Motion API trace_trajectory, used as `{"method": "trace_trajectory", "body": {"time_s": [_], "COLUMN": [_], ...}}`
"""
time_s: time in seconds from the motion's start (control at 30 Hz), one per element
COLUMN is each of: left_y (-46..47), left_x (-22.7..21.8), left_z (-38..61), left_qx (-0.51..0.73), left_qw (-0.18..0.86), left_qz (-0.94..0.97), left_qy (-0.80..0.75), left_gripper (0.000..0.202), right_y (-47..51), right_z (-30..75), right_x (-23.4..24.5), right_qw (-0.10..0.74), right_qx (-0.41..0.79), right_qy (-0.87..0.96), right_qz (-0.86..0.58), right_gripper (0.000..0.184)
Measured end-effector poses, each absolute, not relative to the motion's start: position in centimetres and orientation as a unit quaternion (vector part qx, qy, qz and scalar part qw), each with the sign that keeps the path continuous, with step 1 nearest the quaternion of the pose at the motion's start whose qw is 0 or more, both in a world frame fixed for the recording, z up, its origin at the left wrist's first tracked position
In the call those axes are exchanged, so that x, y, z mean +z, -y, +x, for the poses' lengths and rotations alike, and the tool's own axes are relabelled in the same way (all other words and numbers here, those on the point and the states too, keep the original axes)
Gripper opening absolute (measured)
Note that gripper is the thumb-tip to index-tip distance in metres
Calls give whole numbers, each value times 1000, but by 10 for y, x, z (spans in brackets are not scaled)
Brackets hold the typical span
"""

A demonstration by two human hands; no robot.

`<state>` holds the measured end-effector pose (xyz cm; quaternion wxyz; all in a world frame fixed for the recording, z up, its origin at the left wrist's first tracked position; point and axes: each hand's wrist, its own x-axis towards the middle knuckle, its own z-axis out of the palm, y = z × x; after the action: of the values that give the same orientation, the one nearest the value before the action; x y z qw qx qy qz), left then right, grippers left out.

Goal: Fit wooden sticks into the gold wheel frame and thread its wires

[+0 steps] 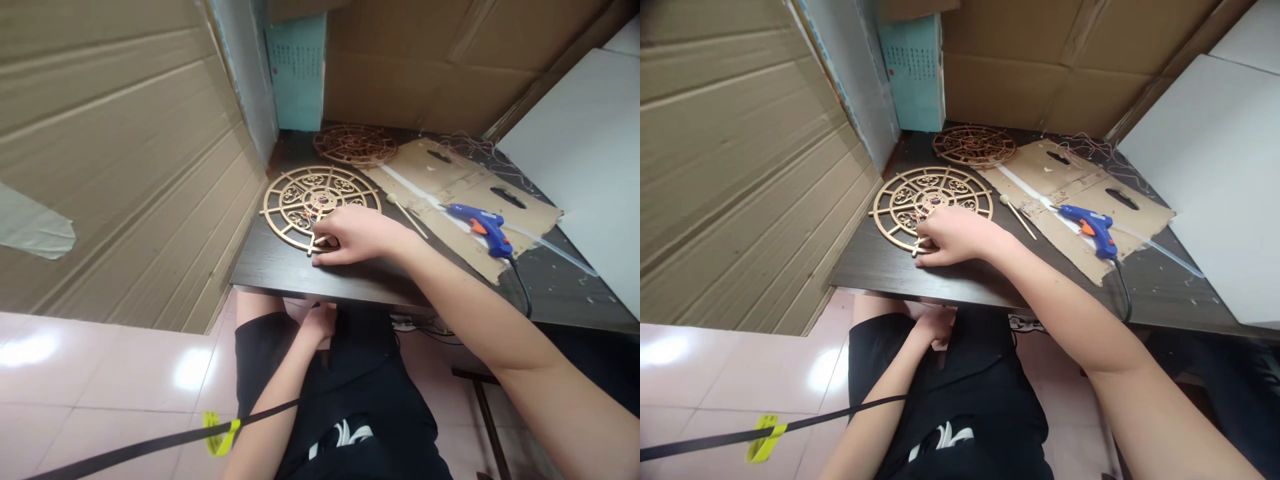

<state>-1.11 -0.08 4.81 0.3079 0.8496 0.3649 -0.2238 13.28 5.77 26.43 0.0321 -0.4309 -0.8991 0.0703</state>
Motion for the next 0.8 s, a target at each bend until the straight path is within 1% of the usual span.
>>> {"method": "trace_trajectory", "body": {"time_s": [0.13, 0.2, 0.23, 0.3, 0.33, 0.37, 0.43, 0.5, 0.53, 0.57, 0.63, 0.67, 0.73, 0.8], "left_y": [7, 16, 22, 28, 29, 26, 12, -14, -29, -45, -72, -81, -92, -93], "left_x": [97, 131, 150, 189, 207, 222, 240, 244, 242, 239, 233, 231, 228, 228], "left_z": [-35, -52, -62, -81, -89, -97, -106, -108, -108, -106, -103, -101, -97, -96], "left_qx": [-168, -137, -114, -17, 23, 80, 250, 408, 458, 479, 432, 399, 350, 335], "left_qw": [305, 322, 344, 464, 495, 490, 401, 297, 258, 218, 153, 145, 171, 206], "left_qz": [857, 865, 867, 848, 843, 847, 852, 815, 798, 792, 831, 852, 877, 881], "left_qy": [-381, -360, -342, -254, -210, -189, -227, -284, -296, -310, -316, -305, -281, -263], "left_gripper": [39, 42, 34, 16, 10, 9, 18, 19, 18, 16, 15, 16, 19, 17], "right_y": [-62, -63, -63, -63, -63, -62, -61, -61, -61, -62, -63, -63, -64, -63], "right_z": [134, 133, 132, 130, 129, 127, 125, 124, 123, 123, 123, 123, 123, 122], "right_x": [264, 262, 262, 260, 260, 259, 257, 256, 255, 254, 252, 252, 252, 252], "right_qw": [55, 69, 76, 91, 99, 105, 115, 121, 125, 130, 146, 154, 166, 170], "right_qx": [91, 95, 96, 88, 80, 72, 56, 43, 36, 31, 27, 25, 23, 21], "right_qy": [912, 914, 914, 913, 912, 910, 905, 903, 902, 902, 899, 896, 891, 887], "right_qz": [-396, -388, -386, -388, -390, -394, -405, -410, -411, -411, -412, -415, -423, -429], "right_gripper": [15, 12, 11, 10, 10, 10, 11, 11, 12, 12, 13, 13, 14, 13]}}
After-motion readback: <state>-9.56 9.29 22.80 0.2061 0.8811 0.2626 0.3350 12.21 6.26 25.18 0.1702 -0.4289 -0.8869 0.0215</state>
